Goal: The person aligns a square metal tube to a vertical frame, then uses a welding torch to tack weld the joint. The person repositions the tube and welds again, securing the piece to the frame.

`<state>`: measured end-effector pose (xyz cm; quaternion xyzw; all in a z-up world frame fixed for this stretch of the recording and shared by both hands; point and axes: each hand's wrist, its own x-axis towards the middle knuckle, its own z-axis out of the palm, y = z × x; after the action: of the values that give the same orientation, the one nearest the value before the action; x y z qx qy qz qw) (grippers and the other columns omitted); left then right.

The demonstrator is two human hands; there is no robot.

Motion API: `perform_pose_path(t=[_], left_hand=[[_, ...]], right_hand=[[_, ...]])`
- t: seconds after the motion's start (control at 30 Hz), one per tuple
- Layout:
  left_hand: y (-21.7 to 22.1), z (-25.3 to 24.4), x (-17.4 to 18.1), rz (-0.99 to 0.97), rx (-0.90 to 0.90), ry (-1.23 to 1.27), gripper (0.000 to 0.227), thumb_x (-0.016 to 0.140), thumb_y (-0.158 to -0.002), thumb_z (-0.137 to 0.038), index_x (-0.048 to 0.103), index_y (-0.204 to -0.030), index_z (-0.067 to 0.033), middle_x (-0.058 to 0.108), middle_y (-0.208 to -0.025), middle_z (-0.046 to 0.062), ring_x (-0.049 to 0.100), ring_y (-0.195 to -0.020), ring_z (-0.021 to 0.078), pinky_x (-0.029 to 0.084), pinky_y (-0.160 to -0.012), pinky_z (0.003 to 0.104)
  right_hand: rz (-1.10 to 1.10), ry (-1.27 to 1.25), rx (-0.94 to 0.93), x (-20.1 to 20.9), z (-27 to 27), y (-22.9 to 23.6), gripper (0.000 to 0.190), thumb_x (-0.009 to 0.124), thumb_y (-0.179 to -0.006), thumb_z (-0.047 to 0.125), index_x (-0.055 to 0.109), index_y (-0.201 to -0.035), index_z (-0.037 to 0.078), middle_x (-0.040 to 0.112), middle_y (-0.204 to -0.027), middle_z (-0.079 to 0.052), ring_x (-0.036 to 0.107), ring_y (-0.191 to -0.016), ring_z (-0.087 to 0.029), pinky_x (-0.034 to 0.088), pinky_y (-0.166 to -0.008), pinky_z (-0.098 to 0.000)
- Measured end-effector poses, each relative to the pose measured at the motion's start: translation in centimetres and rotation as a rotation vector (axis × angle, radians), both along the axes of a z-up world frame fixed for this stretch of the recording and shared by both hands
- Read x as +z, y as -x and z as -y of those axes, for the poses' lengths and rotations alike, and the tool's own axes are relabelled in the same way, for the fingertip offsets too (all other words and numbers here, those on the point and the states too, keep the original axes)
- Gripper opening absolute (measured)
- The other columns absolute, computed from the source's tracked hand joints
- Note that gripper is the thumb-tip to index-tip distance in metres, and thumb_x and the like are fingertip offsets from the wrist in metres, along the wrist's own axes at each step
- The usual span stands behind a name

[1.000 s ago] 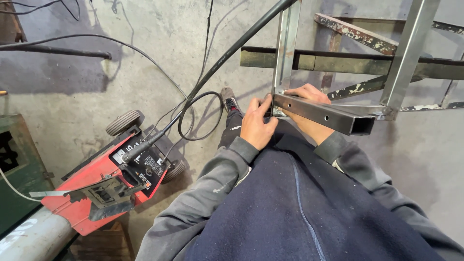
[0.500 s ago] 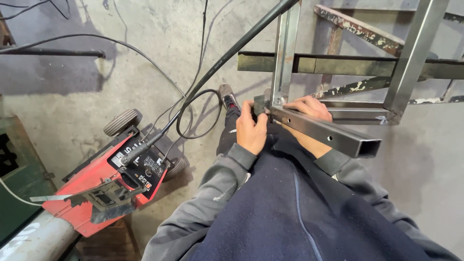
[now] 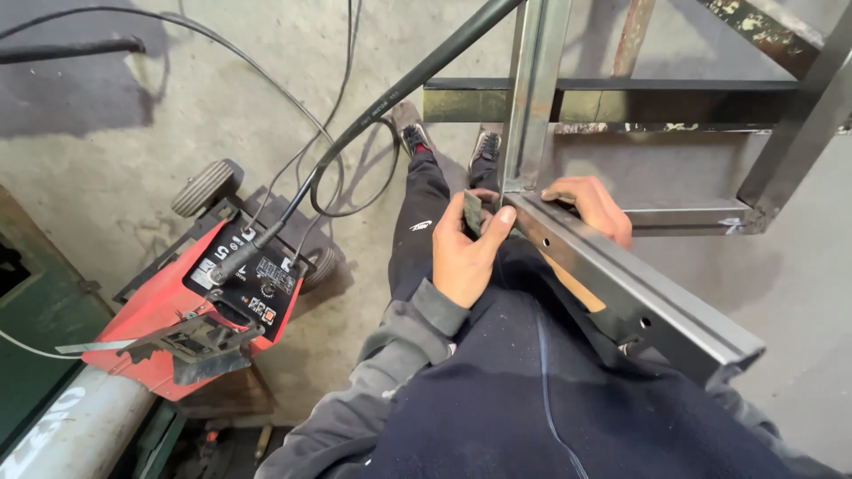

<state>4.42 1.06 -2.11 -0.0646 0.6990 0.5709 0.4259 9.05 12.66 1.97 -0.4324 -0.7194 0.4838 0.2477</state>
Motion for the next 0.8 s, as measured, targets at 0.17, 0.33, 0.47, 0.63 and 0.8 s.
perform_pose_path(t=[0.17,0.33,0.47,0.63,0.8], left_hand=[[0.7,-0.6,1.5,0.002,0.044,-0.01,0.033,0.079,-0.09,-0.028,0.069,-0.111,-0.0054,0.058,-0.068,0.002,0.058,-0.07,0.0083,0.053,-0.068,0.029],[0.9,-0.6,1.7,-0.03,0.016,0.022,0.029,0.079,-0.09,-0.028,0.072,-0.111,-0.0088,0.066,-0.074,0.005,0.063,-0.076,0.009,0.055,-0.069,0.03],[1.1,-0.7,1.6,-0.059,0.01,0.046,0.025,0.079,-0.091,-0.03,0.075,-0.107,-0.0112,0.071,-0.081,0.007,0.064,-0.081,0.0098,0.054,-0.072,0.03],[0.3,-0.2,1.1,-0.09,0.033,0.034,0.021,0.079,-0.091,-0.024,0.076,-0.105,-0.0079,0.073,-0.086,0.01,0.068,-0.082,0.0134,0.054,-0.073,0.032],[0.5,-0.4,1.1,-0.122,0.04,0.026,0.019,0.079,-0.092,-0.023,0.076,-0.104,-0.0088,0.074,-0.088,0.009,0.069,-0.085,0.0145,0.055,-0.074,0.032]], right_hand=[[0.356,0.098,0.21,3.2,-1.1,1.3,0.042,0.061,-0.103,0.048,0.066,-0.101,0.006,0.067,-0.095,-0.008,0.067,-0.083,-0.021,0.051,-0.077,-0.0292],[0.363,0.07,0.347,2.6,-1.9,-0.3,0.033,0.075,-0.086,0.026,0.068,-0.104,-0.001,0.067,-0.099,-0.012,0.065,-0.083,-0.024,0.051,-0.075,-0.032],[0.405,0.004,0.408,2.5,-1.9,-0.2,0.038,0.089,-0.075,0.002,0.063,-0.102,-0.006,0.066,-0.1,-0.016,0.061,-0.081,-0.024,0.048,-0.073,-0.0335],[0.329,0.02,0.243,2.2,-1.2,0.7,0.025,0.073,-0.102,0.021,0.067,-0.095,-0.002,0.067,-0.094,-0.014,0.069,-0.085,-0.032,0.052,-0.077,-0.034],[0.363,0.047,0.273,2.5,-1.7,1.0,0.036,0.069,-0.103,0.033,0.065,-0.095,-0.002,0.067,-0.094,-0.014,0.064,-0.078,-0.026,0.05,-0.074,-0.0331]])
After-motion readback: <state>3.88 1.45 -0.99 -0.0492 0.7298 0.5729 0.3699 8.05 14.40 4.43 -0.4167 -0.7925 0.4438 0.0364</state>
